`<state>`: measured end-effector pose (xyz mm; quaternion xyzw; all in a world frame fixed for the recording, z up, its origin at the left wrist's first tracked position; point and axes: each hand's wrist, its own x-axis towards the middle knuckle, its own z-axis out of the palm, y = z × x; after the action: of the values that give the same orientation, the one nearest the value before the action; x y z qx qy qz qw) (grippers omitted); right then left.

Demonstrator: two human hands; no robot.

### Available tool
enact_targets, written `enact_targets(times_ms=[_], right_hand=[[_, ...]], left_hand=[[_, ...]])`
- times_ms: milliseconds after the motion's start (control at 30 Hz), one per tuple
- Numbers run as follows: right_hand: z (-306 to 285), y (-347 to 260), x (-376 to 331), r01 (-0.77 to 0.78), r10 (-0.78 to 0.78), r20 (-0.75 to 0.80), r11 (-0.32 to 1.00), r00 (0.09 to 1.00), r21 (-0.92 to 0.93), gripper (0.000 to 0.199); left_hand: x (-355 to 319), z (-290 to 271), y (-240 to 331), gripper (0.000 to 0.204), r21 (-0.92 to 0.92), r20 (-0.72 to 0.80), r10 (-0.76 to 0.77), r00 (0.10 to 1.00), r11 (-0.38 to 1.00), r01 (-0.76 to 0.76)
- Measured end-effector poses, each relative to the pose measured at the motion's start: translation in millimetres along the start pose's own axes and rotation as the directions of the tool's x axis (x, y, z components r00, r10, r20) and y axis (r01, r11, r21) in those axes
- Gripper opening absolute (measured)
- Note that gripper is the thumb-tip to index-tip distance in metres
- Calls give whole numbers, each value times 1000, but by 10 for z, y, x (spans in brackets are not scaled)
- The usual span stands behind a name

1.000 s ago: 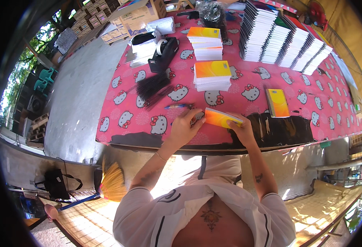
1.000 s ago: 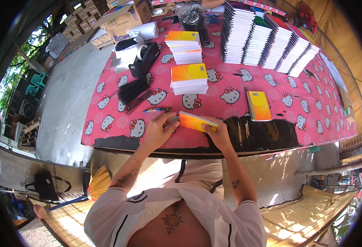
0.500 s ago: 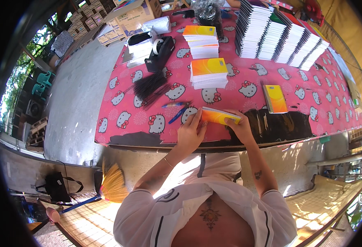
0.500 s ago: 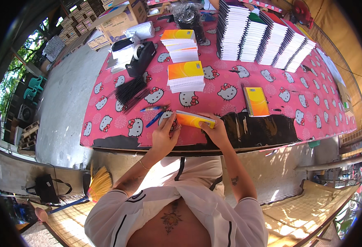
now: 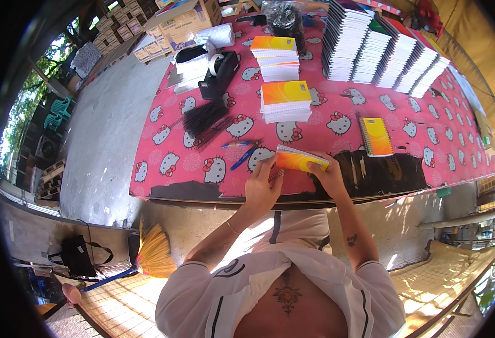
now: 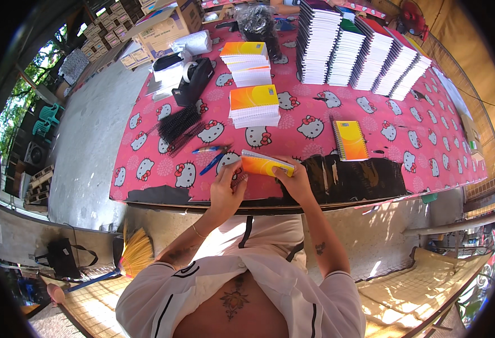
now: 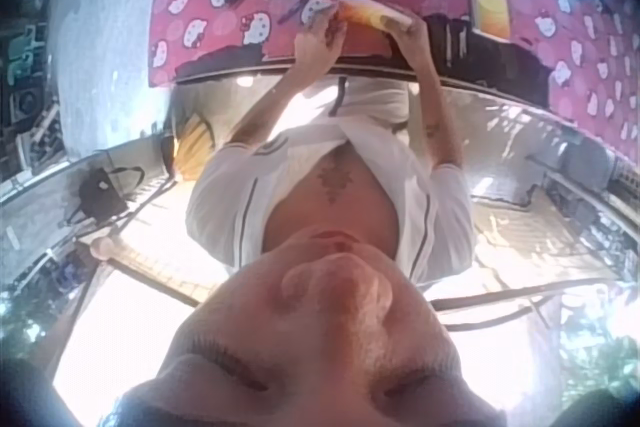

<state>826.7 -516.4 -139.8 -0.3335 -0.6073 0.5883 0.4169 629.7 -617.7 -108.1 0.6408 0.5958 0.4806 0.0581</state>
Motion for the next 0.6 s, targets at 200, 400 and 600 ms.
enact_targets(times_ms=[200,400,600], right_hand=[[21,-47,-18,6,-6,-2,1000,1000,-18,28],[-26,77,-18,7,-7,-12,1000,1000,-4,27],[9,-40,-19,5,-5,6,1000,1000,-28,26]], left_hand=[[36,-8,55,43,-107,5,-85,996,991,85],[93,16,29,51,-27,12,-73,997,997,73],[93,13,-16,41,-59,-48,16,999,998,-19]])
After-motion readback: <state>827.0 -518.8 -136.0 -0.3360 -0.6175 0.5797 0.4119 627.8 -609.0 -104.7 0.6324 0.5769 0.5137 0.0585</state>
